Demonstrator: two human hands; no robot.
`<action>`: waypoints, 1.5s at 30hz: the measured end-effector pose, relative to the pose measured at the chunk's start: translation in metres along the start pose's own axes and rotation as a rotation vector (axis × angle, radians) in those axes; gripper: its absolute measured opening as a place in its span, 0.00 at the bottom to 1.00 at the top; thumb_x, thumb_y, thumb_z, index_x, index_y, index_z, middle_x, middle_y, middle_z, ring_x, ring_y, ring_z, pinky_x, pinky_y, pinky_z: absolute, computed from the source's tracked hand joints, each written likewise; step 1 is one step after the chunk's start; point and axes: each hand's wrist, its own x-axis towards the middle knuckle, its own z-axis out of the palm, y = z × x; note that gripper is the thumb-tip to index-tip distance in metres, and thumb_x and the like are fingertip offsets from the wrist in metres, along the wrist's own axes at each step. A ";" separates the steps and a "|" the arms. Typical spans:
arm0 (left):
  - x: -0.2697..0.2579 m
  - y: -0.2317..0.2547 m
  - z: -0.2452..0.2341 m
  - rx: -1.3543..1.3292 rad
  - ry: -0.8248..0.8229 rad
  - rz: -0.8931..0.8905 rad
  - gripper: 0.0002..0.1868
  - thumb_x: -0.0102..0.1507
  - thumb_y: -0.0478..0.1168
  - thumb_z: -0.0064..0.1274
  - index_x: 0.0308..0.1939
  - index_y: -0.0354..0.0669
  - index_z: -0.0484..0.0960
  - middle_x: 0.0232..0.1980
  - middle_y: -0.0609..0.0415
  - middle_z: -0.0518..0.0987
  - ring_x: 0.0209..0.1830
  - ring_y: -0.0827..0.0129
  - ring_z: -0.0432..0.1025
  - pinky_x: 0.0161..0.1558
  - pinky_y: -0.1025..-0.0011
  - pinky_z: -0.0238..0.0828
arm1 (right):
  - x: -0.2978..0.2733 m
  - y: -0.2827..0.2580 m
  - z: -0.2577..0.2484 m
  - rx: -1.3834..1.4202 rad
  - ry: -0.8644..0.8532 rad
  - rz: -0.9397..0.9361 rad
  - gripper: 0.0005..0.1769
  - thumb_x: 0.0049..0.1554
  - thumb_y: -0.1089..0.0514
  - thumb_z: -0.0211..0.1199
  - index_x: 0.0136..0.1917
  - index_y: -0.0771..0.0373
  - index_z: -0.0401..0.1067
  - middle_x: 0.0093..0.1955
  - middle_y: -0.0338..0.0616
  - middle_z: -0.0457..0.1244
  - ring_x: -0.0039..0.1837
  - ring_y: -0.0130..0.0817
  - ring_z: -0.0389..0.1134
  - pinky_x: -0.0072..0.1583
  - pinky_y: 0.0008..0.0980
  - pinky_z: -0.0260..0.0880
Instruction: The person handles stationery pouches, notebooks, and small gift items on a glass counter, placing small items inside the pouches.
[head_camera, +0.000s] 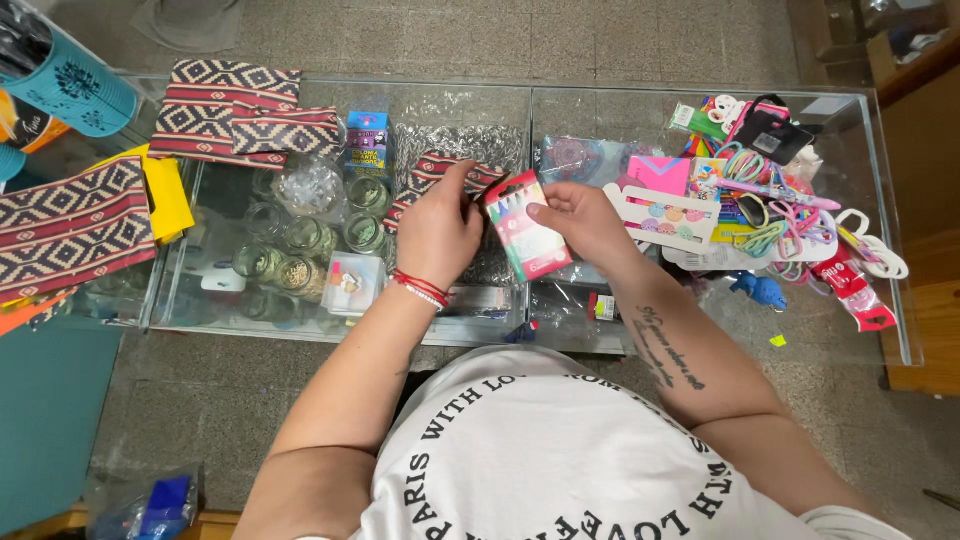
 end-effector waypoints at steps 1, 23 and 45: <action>-0.001 0.001 0.003 0.024 0.006 0.032 0.29 0.61 0.36 0.55 0.68 0.52 0.72 0.42 0.48 0.84 0.46 0.48 0.80 0.47 0.50 0.78 | 0.000 0.002 0.003 0.070 0.019 0.064 0.17 0.58 0.56 0.71 0.59 0.62 0.77 0.44 0.32 0.69 0.44 0.18 0.71 0.44 0.18 0.74; -0.004 0.012 0.009 0.157 -0.259 0.095 0.41 0.61 0.35 0.49 0.79 0.51 0.55 0.50 0.43 0.81 0.50 0.43 0.80 0.49 0.46 0.79 | -0.014 -0.011 0.029 0.421 0.228 0.205 0.26 0.64 0.52 0.65 0.69 0.65 0.63 0.60 0.46 0.64 0.61 0.41 0.72 0.52 0.47 0.82; 0.030 -0.019 0.057 0.378 -0.167 0.037 0.19 0.56 0.49 0.61 0.47 0.47 0.81 0.43 0.53 0.79 0.50 0.53 0.78 0.47 0.52 0.80 | 0.003 0.016 0.006 0.251 0.195 0.362 0.29 0.63 0.48 0.65 0.72 0.62 0.66 0.59 0.44 0.69 0.55 0.34 0.75 0.45 0.36 0.81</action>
